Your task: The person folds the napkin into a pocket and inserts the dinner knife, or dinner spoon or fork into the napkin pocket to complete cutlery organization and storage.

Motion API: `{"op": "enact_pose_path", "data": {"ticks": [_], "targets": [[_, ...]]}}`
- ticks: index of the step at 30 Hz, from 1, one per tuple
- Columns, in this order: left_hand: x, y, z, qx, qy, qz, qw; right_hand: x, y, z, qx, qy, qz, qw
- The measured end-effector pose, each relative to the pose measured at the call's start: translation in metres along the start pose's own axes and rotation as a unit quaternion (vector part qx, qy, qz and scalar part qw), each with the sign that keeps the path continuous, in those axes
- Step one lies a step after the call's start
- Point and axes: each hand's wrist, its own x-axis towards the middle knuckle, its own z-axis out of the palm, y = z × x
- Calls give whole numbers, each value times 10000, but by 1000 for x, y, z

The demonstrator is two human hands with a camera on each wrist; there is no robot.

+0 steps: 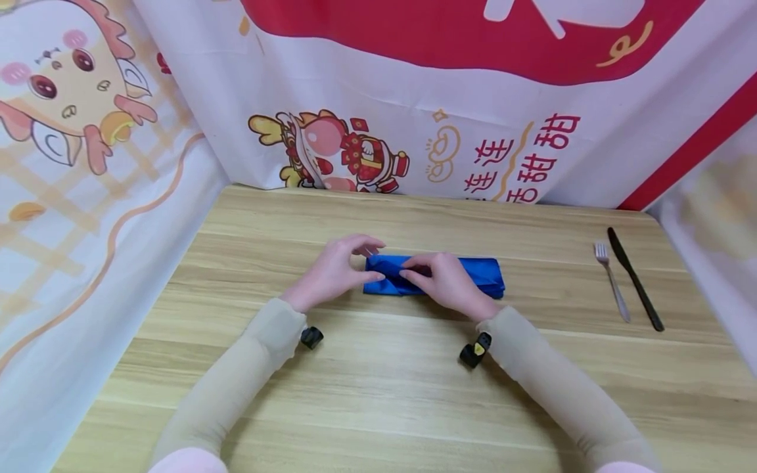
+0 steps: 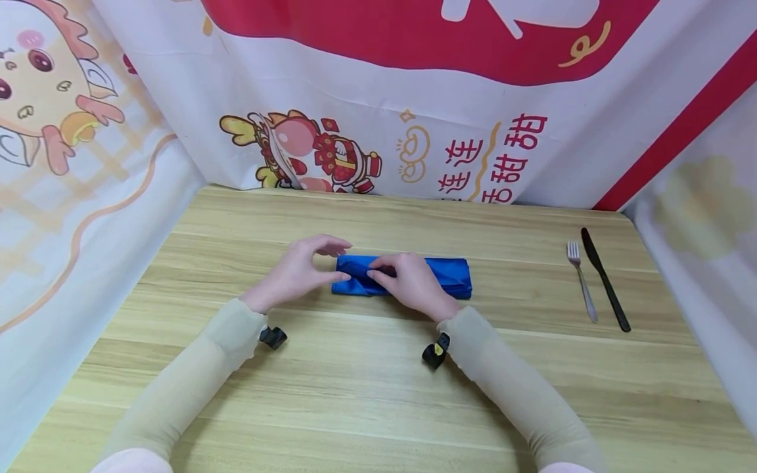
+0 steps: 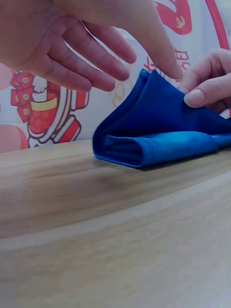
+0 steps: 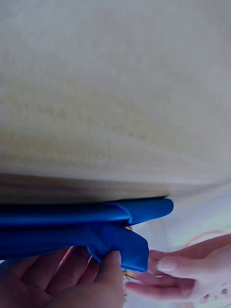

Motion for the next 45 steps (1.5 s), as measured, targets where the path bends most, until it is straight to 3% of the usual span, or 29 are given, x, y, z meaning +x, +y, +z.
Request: {"op": "enact_pose_path", "data": {"ticks": [4,10,21,26,33,40,45], "targets": [[-6,-3,-3,53,59,-26,10000,3,6,-4,536,55,359,9979],[-10,-7,0,112,-355,-116,9992,9,14,-7,1021,103,711,9922],[1,-9,13,509,-915,-19,9945,15,22,-6,1412,14,1315,9812],[4,-9,14,721,-976,-19,9926,15,24,-7,1464,9,1364,9798],[8,-10,15,911,-989,199,9907,16,26,-7,1477,54,1319,9802],[7,-11,12,707,-861,321,9933,14,24,-7,1617,10,1383,9771],[4,-9,7,456,-809,183,9955,12,22,-9,1606,-107,1265,9788]]}}
